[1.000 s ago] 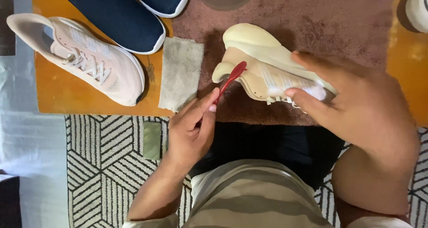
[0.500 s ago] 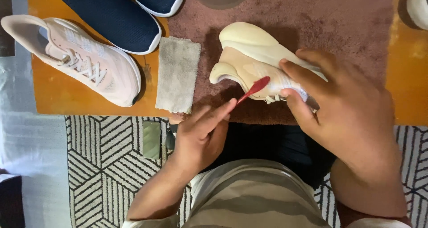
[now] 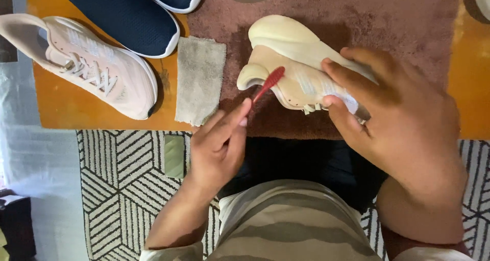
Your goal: Cleaning a white sneaker by scrubbing it with a toothbrush and cleaning solution.
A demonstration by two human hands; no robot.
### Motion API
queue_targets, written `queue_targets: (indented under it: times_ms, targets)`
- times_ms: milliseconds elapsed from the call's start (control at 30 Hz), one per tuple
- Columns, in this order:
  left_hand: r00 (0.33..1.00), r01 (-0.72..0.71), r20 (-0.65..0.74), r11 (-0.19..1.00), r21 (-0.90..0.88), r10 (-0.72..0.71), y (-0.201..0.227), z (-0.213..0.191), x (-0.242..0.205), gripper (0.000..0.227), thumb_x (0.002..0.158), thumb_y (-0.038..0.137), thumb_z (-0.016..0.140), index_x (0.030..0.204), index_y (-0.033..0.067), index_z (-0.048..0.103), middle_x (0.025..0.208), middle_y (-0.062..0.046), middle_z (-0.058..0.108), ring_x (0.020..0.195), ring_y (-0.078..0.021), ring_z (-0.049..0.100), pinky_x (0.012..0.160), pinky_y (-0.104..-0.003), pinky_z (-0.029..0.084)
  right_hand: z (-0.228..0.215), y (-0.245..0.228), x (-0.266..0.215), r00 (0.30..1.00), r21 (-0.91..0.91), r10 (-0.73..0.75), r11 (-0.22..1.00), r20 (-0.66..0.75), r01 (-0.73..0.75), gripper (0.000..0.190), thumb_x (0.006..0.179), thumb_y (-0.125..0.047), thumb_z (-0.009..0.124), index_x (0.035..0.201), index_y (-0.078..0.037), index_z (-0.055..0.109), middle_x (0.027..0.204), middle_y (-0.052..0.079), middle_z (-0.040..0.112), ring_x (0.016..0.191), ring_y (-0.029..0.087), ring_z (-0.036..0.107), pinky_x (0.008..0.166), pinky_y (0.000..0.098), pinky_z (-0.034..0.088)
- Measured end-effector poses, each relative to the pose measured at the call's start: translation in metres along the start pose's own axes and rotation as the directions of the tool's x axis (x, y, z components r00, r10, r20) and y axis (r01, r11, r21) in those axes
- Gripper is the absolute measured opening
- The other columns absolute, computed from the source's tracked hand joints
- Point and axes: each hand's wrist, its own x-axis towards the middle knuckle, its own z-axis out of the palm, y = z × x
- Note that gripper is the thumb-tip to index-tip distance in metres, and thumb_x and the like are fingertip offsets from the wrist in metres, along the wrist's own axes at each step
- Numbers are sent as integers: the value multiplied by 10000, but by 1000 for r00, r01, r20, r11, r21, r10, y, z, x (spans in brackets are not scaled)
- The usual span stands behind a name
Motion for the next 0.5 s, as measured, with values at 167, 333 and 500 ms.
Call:
queue_targets:
  times_ms: [167, 333, 500]
  targets:
    - [995, -76, 49, 991, -112, 82, -14, 13, -12, 591, 1030, -165, 671, 1520, 141, 546, 799, 50, 501, 711, -116, 420, 603, -248, 335, -4, 2, 2, 1000, 12, 2, 1000, 27, -3, 352, 1070, -351, 792, 1407, -252, 780, 1443, -35, 730, 1206, 243, 762, 676, 395, 582]
    - [999, -50, -17, 991, -126, 49, -28, 12, -16, 593, 1054, -85, 657, 1542, 223, 524, 874, 53, 632, 673, -75, 453, 545, -216, 342, -4, 2, 3, 999, 55, 3, 998, 35, -5, 377, 1056, -310, 808, 1422, -227, 766, 1453, -10, 734, 1247, 248, 761, 686, 391, 575]
    - [988, -142, 25, 969, -202, 150, -25, 24, -16, 696, 1004, -230, 656, 1562, 155, 500, 844, 21, 536, 793, -156, 477, 682, -271, 417, -5, 3, 6, 999, 37, -3, 999, 53, 1, 345, 1071, -368, 770, 1395, -252, 791, 1439, -23, 747, 1146, 221, 775, 573, 364, 536]
